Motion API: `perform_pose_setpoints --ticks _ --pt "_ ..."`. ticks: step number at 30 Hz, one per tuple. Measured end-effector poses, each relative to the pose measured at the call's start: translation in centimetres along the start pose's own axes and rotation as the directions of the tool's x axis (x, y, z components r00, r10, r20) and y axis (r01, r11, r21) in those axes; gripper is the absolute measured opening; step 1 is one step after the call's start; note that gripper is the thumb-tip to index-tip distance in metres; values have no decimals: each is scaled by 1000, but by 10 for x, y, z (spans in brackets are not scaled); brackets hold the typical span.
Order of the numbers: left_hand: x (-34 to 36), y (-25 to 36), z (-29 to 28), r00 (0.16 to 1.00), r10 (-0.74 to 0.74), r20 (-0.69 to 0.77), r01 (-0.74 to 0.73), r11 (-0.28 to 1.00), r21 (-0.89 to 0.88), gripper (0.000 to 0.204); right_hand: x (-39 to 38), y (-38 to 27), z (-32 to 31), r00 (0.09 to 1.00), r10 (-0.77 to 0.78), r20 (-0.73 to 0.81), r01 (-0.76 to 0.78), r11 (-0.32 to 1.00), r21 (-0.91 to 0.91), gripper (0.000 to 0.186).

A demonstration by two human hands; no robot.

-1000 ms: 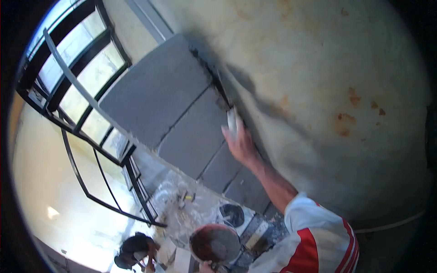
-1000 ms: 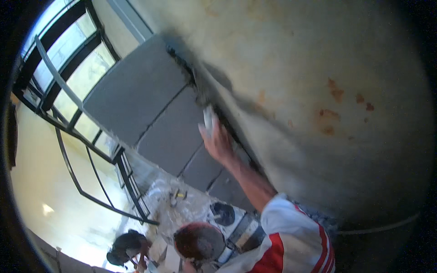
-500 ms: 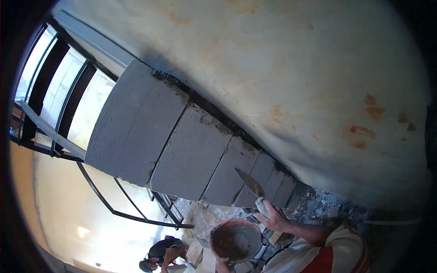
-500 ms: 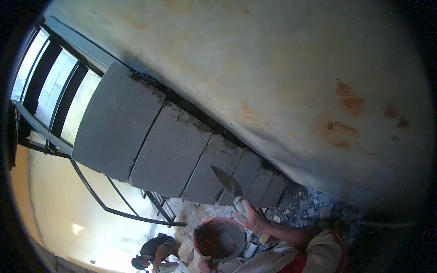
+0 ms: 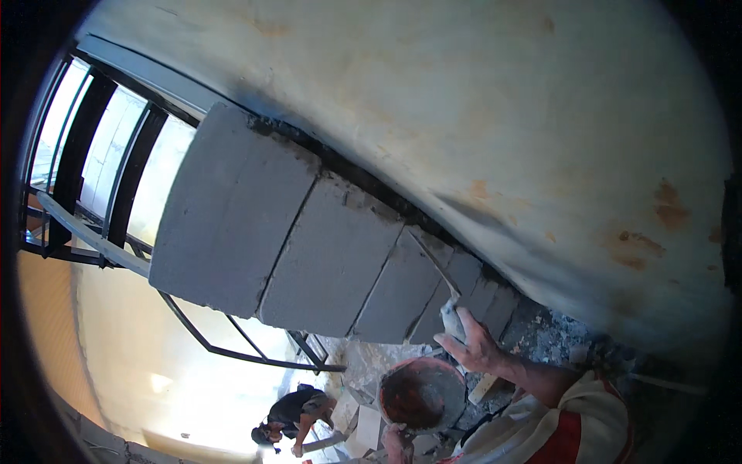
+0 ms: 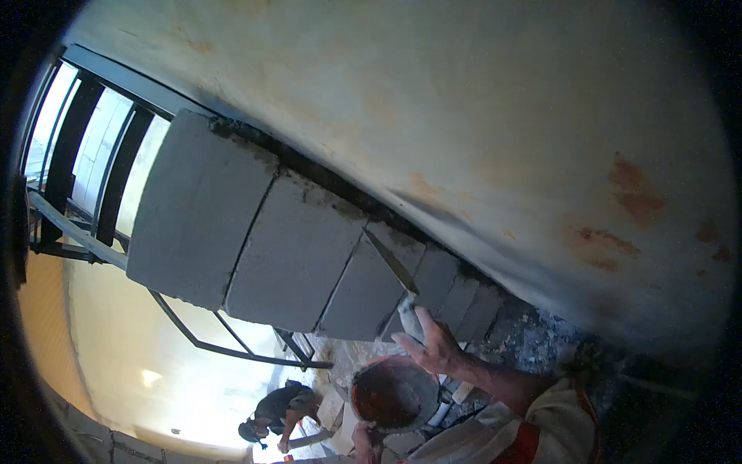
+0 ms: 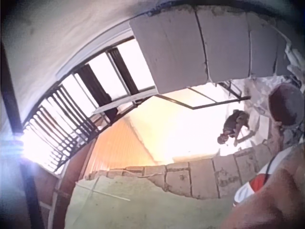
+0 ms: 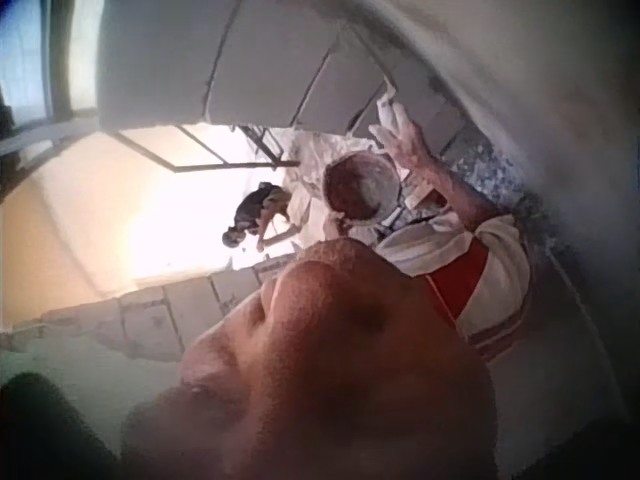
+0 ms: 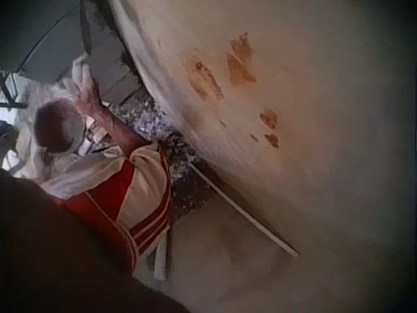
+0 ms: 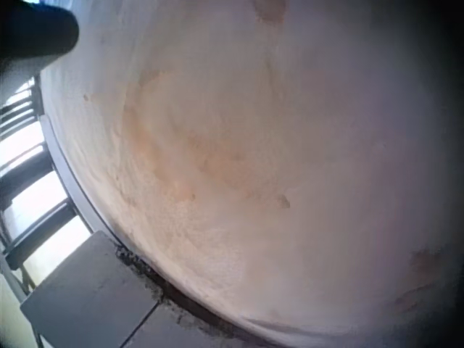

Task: The person mixes cement inside a bucket using a trowel, then scoops the mortar and applies it onto the seams of a lightweight concrete block structure to seal the joints.

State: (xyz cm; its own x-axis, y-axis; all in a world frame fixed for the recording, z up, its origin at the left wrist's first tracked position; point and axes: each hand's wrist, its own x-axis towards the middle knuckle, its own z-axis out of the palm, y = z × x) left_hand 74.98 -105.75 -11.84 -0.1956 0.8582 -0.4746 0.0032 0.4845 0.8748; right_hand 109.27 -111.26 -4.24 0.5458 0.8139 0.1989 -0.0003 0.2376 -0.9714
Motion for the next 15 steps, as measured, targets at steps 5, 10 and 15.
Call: perform_pose_setpoints --ticks 5,10,15 --pt "27 -9 -17 995 -32 90 29 999 36 28 12 7 7 994 99 -41 -90 981 171 48" --pt "8 -3 -14 999 -39 8 39 999 36 26 26 16 5 993 -49 -107 62 990 126 45" --pt "-10 -11 -14 1000 8 -22 -8 1000 6 18 34 5 -12 993 117 -13 -112 967 227 43"
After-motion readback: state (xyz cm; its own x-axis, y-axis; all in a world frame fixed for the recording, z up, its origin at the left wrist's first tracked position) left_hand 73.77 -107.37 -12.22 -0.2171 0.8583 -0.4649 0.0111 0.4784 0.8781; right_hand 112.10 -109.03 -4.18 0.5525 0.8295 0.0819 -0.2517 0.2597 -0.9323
